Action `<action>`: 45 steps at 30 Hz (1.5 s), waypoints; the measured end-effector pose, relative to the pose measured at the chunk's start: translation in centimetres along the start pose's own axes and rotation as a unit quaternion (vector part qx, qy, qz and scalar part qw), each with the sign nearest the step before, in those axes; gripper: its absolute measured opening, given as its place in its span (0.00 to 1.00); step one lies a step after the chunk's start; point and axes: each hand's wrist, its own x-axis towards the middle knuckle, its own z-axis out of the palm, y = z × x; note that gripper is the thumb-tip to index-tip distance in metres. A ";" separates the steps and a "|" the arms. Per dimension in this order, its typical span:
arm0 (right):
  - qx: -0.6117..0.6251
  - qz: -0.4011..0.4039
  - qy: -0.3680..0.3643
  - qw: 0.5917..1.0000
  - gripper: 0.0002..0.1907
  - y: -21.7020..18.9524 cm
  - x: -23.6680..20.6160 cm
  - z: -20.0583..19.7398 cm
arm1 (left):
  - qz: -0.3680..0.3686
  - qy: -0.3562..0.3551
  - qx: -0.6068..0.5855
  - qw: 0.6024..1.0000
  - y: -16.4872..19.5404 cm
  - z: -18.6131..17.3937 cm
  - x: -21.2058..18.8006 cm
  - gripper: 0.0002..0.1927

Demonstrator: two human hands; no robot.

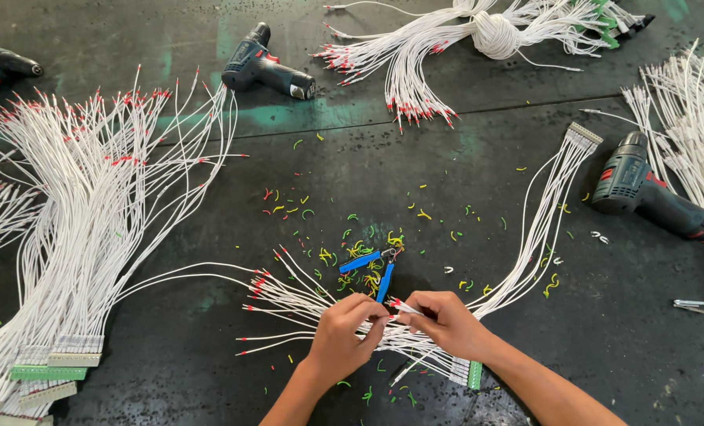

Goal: The person inserts stripped wire ends one at a time into a green connector housing, working along a large white wire harness laid on the workbench. They occasionally lift and reposition the harness bundle to reach other wires and continue seating wires into the connector.

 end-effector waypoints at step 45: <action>-0.041 -0.184 0.050 0.981 0.04 -1.0 6.4 -1.0 | 0.011 0.039 -0.016 0.999 -3.1 -1.9 5.1 0.06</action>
